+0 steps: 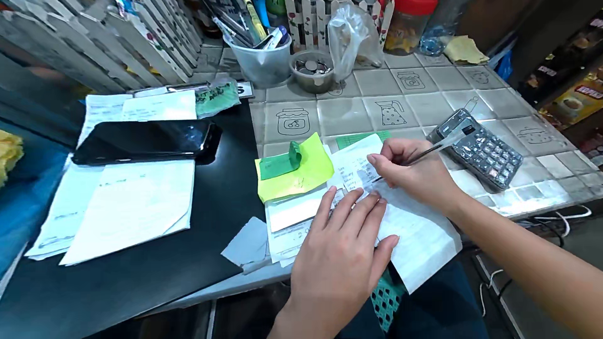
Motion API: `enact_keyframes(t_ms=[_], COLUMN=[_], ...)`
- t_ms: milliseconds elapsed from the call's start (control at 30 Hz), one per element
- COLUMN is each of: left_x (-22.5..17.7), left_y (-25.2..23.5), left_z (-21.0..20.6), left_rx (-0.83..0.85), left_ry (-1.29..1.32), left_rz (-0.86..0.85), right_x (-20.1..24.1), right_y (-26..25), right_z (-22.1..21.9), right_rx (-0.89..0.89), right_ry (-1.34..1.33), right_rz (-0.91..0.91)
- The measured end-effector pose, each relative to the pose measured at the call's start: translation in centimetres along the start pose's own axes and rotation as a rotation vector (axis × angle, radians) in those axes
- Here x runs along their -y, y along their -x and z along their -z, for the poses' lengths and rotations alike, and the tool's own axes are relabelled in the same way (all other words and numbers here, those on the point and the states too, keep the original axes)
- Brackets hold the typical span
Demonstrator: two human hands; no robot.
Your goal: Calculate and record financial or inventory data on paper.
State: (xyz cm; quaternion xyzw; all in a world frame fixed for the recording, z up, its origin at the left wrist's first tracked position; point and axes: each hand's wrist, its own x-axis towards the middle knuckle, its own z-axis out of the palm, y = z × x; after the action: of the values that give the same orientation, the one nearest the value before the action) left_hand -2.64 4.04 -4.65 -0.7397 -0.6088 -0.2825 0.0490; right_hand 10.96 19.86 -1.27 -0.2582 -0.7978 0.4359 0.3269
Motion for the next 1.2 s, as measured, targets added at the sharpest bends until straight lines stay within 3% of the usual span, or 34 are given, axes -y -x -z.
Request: enact_keyframes(t_ms=[1200], left_x=[0.04], left_y=[-0.05], left_z=[0.17], left_rx=[-0.009], left_ry=[0.006], left_rz=[0.002], right_x=[-0.09], right_y=[-0.23], right_z=[-0.12], right_rx=[-0.016], right_ry=[0.029], right_rz=[0.021])
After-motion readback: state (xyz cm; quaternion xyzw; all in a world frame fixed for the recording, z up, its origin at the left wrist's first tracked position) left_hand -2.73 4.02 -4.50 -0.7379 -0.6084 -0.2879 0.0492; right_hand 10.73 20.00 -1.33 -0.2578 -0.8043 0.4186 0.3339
